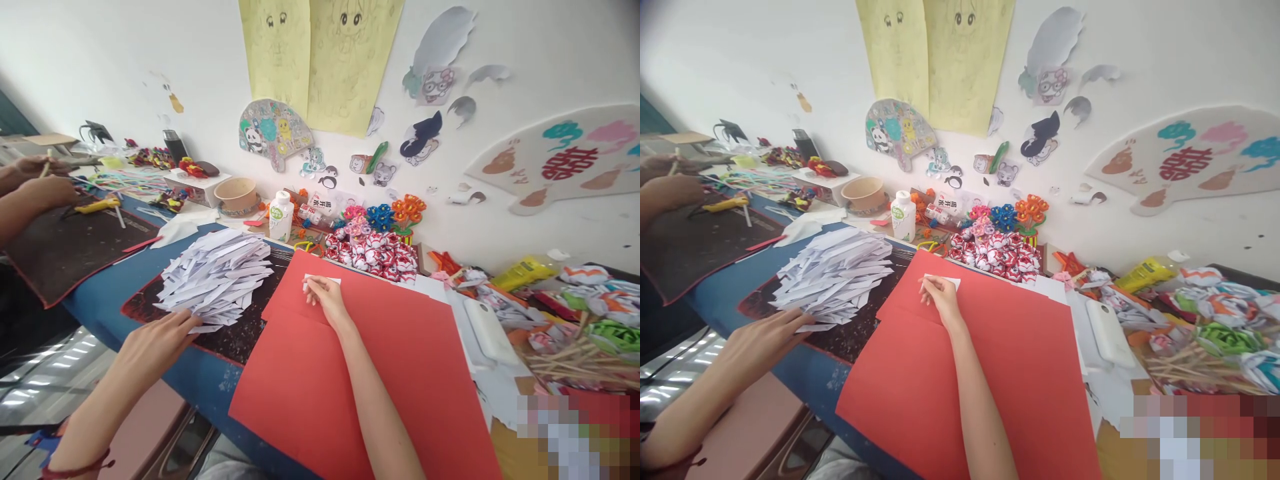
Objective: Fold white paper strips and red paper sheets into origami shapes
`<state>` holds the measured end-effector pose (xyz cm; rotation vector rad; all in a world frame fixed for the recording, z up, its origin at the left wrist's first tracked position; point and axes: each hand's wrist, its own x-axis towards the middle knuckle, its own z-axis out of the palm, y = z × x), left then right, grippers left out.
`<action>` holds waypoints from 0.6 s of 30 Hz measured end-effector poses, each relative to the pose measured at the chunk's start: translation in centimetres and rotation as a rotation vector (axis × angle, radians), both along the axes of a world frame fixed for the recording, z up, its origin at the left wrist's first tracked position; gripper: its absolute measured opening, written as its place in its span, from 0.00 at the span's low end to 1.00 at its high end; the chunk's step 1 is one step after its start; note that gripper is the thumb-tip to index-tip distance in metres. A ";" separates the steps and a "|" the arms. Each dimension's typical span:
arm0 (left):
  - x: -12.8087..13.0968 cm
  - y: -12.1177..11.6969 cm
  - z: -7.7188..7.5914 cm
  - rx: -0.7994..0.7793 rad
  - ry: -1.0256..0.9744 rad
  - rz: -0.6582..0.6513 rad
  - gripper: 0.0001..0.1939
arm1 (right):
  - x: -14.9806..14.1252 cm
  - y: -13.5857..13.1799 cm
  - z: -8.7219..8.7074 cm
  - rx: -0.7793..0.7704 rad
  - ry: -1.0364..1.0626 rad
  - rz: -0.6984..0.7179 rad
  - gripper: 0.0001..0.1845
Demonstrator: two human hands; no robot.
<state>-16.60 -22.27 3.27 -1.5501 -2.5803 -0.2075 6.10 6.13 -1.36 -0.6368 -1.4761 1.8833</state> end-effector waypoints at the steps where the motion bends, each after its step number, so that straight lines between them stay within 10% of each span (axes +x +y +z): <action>1: -0.1 0.0 -0.1 -0.068 0.046 -0.061 0.08 | 0.0 0.0 0.0 0.002 0.001 0.002 0.19; 11: 1.5 0.2 1.9 -0.063 0.020 -0.151 0.15 | 0.0 0.0 0.2 0.036 -0.013 0.005 0.20; 18: 4.9 6.7 5.1 0.111 0.361 -0.135 0.16 | -0.9 -1.1 0.2 0.107 -0.051 0.068 0.19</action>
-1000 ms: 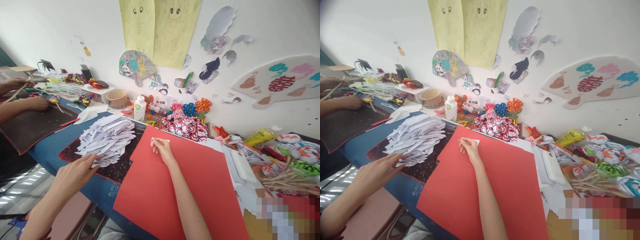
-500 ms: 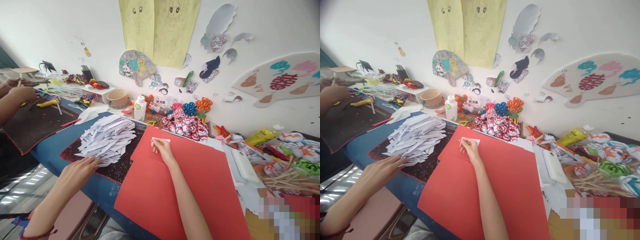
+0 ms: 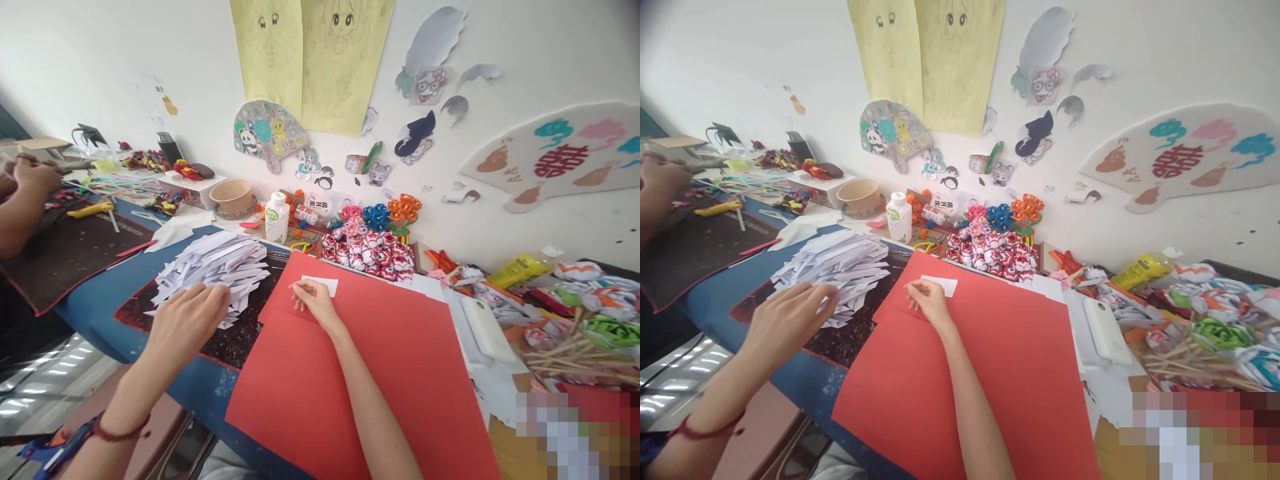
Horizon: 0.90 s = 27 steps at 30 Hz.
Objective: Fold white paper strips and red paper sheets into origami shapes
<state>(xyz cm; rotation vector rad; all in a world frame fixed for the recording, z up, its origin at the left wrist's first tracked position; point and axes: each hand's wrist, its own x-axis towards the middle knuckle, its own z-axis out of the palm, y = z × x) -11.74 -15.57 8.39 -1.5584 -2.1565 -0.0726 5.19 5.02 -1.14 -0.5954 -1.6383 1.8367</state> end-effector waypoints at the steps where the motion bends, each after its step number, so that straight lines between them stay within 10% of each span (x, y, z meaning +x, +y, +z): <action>1: 0.2 1.2 0.3 -0.004 0.028 -0.017 0.15 | -0.1 -0.2 0.0 0.010 -0.009 0.016 0.19; 9: -0.8 6.9 0.6 -0.066 0.185 -0.016 0.14 | 0.3 0.1 -0.2 0.048 -0.026 0.037 0.19; 27: -1.6 8.3 -0.4 -0.001 0.250 -0.020 0.10 | 0.2 0.4 -1.1 0.107 -0.045 0.058 0.16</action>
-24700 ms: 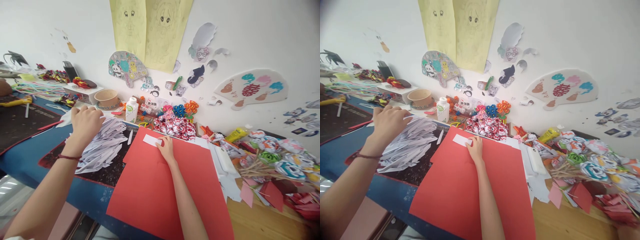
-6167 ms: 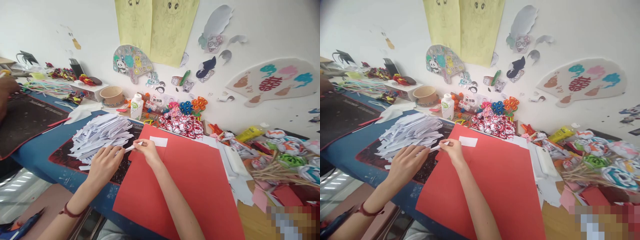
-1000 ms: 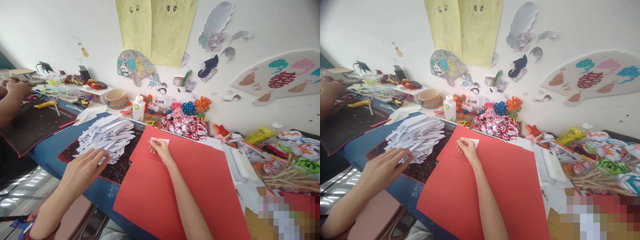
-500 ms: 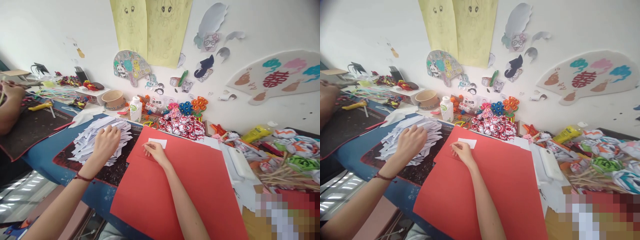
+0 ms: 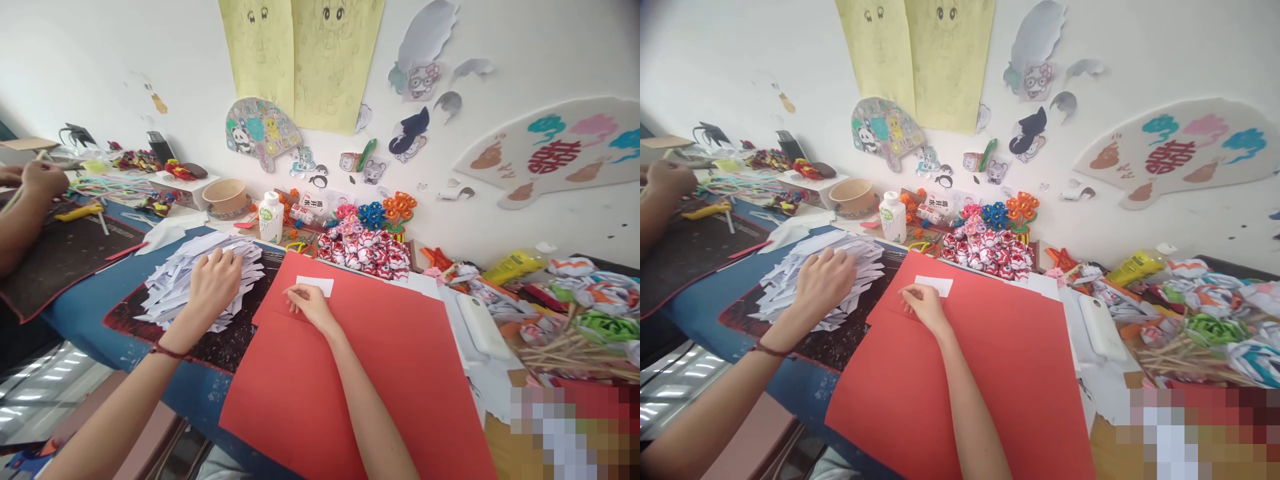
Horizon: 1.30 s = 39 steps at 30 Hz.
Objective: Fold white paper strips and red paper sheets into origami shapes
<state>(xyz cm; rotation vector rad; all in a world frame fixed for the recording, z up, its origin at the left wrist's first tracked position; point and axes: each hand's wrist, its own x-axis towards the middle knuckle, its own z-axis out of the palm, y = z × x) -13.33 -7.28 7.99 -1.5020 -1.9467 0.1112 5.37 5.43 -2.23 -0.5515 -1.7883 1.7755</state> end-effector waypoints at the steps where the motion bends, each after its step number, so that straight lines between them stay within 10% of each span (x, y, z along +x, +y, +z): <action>1: 0.0 -0.1 0.0 -0.002 0.004 -0.004 0.10 | 0.0 0.0 0.0 0.001 -0.001 0.001 0.16; 39: -0.3 0.0 -0.4 0.038 0.013 0.006 0.13 | 0.2 -0.5 0.4 0.038 -0.035 -0.008 0.13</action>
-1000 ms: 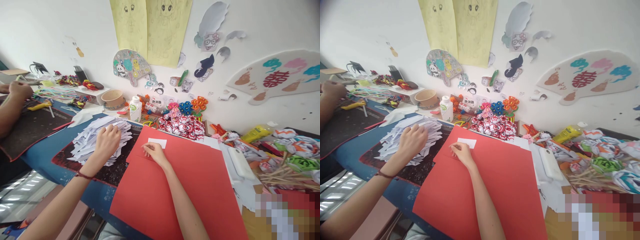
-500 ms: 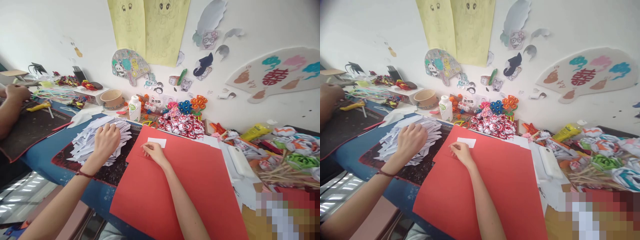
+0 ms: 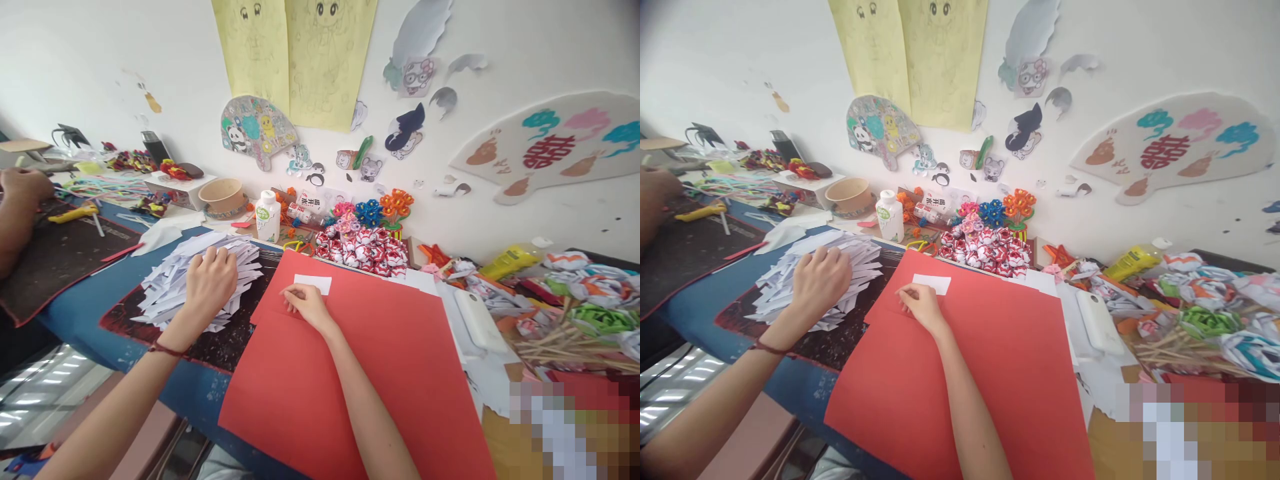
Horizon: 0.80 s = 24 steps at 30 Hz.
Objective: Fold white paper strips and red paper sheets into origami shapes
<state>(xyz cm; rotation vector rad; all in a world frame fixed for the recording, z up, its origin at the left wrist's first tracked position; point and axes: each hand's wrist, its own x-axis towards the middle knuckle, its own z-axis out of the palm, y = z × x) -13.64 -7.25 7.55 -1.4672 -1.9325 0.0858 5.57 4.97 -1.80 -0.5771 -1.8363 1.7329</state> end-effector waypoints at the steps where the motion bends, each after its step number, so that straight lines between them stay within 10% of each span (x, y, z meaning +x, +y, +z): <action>1: 0.0 0.0 0.0 -0.001 -0.003 -0.005 0.13 | 0.0 0.0 0.0 0.001 -0.002 0.001 0.13; 24: -0.1 -0.9 0.3 -0.004 0.048 -0.032 0.13 | 0.0 -0.2 0.2 0.003 -0.013 0.002 0.14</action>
